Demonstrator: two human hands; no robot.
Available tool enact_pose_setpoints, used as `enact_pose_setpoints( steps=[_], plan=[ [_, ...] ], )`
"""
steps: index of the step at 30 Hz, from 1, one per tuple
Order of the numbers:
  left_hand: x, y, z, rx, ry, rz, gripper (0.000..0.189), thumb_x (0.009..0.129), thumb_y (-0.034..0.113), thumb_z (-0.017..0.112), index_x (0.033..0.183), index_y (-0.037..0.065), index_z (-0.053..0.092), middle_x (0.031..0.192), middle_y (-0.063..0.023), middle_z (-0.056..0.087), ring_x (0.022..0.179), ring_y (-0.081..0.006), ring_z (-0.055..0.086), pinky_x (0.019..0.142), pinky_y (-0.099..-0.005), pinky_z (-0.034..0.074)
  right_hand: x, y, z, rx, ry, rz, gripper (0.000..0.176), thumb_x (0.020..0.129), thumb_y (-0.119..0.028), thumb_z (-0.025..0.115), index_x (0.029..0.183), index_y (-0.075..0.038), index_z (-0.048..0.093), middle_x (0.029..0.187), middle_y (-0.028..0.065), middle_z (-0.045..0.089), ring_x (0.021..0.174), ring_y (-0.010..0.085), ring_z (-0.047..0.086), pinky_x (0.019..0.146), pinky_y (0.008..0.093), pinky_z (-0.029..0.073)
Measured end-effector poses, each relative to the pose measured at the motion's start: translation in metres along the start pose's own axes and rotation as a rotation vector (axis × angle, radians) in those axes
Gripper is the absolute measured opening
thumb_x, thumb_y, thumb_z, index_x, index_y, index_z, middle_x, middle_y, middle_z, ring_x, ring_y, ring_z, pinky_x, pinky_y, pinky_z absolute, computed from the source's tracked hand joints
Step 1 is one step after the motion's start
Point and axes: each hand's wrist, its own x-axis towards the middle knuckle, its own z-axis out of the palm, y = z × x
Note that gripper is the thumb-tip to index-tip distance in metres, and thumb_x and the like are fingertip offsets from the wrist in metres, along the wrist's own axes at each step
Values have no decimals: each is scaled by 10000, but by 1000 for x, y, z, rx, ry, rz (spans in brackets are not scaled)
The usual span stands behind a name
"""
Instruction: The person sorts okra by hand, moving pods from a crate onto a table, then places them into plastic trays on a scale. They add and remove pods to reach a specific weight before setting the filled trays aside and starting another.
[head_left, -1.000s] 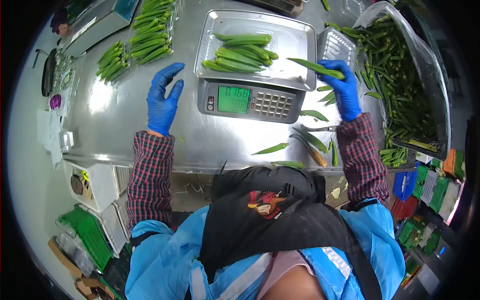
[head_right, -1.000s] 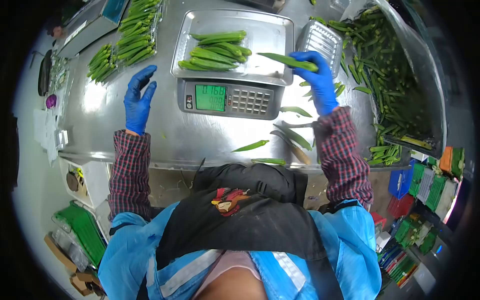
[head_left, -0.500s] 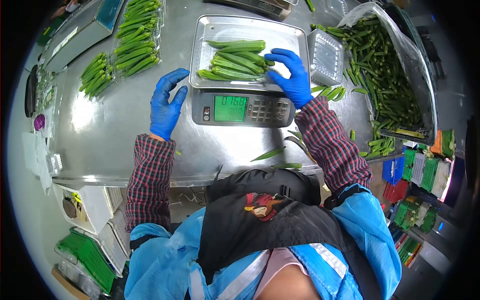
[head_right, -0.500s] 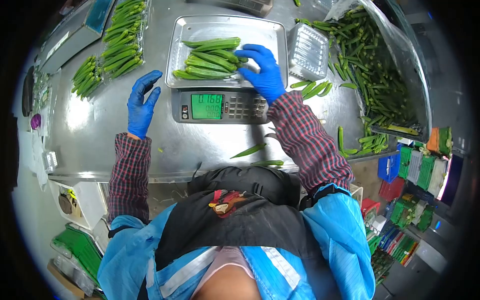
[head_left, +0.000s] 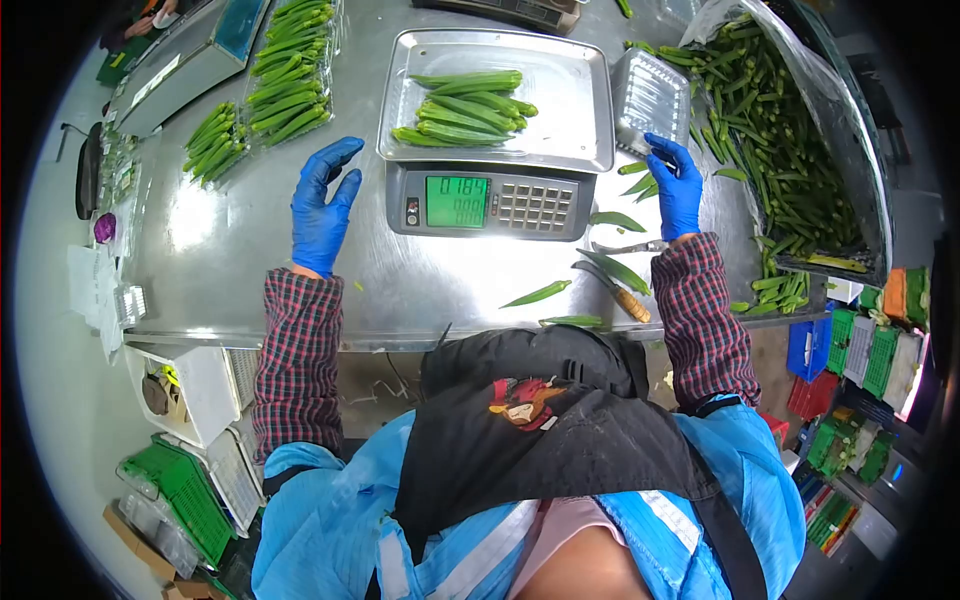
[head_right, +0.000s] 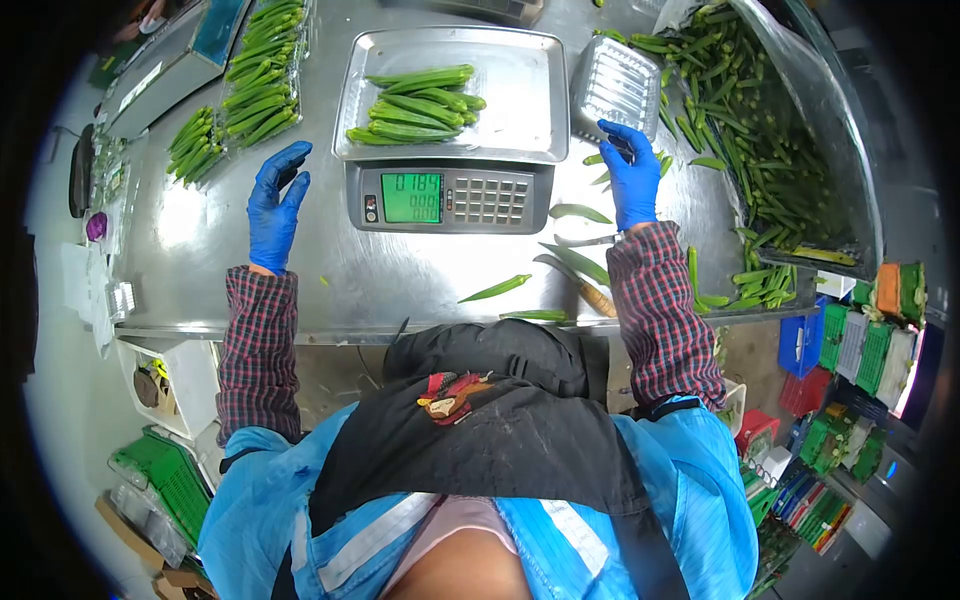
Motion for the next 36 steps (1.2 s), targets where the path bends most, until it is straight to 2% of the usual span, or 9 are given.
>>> enact_pose_setpoints(
  steps=[10, 13, 17, 19, 23, 27, 33, 34, 36],
  plan=[
    [13, 2, 10, -42, -18, -44, 374, 810, -20, 592, 1166, 92, 582, 1160, -36, 574, 1063, -151, 549, 919, -285, 417, 14, -3, -2, 88, -7, 95, 277, 843, -32, 584, 1120, -19, 597, 1127, 62, 620, 992, 137, 561, 930, 269, 411],
    [31, -9, 19, -113, -51, -75, 394, 799, -7, 606, 1179, 95, 576, 1168, -47, 569, 1083, -172, 541, 932, -292, 411, 30, -19, 16, 137, -73, 100, 272, 851, -20, 562, 1121, 1, 586, 1114, 82, 616, 966, 133, 566, 884, 244, 428],
    [62, -20, 59, -83, -77, -104, 514, 800, 82, 645, 1283, 61, 473, 1288, -102, 500, 1188, -192, 469, 1016, -311, 347, 57, -26, 76, -32, -261, 199, 268, 884, -109, 548, 1131, -13, 584, 903, 54, 642, 754, 109, 594, 641, 223, 459],
    [78, -34, 78, -43, -97, -70, 582, 774, 147, 682, 1296, 50, 444, 1308, -161, 469, 1233, -252, 435, 1033, -336, 331, 70, -27, 109, -52, -352, 395, 290, 879, -101, 544, 1159, -33, 580, 879, 66, 647, 748, 112, 601, 611, 232, 472],
    [93, -37, 97, 253, -118, -97, 653, 746, 242, 685, 1300, 39, 404, 1303, -236, 433, 1211, -381, 417, 1022, -409, 344, 80, -5, 141, -199, -371, 340, 321, 842, -93, 579, 1154, -23, 580, 883, 81, 652, 762, 125, 611, 625, 244, 486],
    [101, -31, 97, 225, -162, -117, 656, 758, 269, 670, 1299, 28, 388, 1259, -222, 459, 1180, -377, 418, 1008, -420, 342, 82, -11, 144, 23, -343, 412, 287, 826, -93, 585, 1106, -33, 582, 871, 76, 652, 672, 102, 585, 561, 219, 462],
    [102, -22, 71, 73, 27, 31, 655, 780, 278, 655, 1311, 16, 375, 1326, -230, 368, 1206, -380, 369, 1028, -430, 314, 86, -60, 140, 116, -419, 403, 359, 857, -107, 525, 1199, -2, 506, 1009, 75, 624, 880, 155, 613, 780, 256, 484],
    [101, -21, 68, 46, 19, 29, 662, 794, 298, 649, 1331, 34, 365, 1357, -236, 321, 1227, -389, 337, 1039, -441, 294, 85, -59, 142, 136, -396, 368, 370, 865, -102, 520, 1227, -29, 506, 891, 36, 655, 604, 65, 545, 508, 185, 415],
    [97, -12, 56, 120, 18, 56, 662, 796, 307, 648, 1335, 45, 366, 1365, -235, 315, 1233, -388, 332, 1041, -441, 290, 78, -76, 157, 199, -371, 387, 375, 867, -101, 524, 1234, -24, 497, 903, 49, 652, 680, 88, 575, 595, 206, 450]
  ],
)
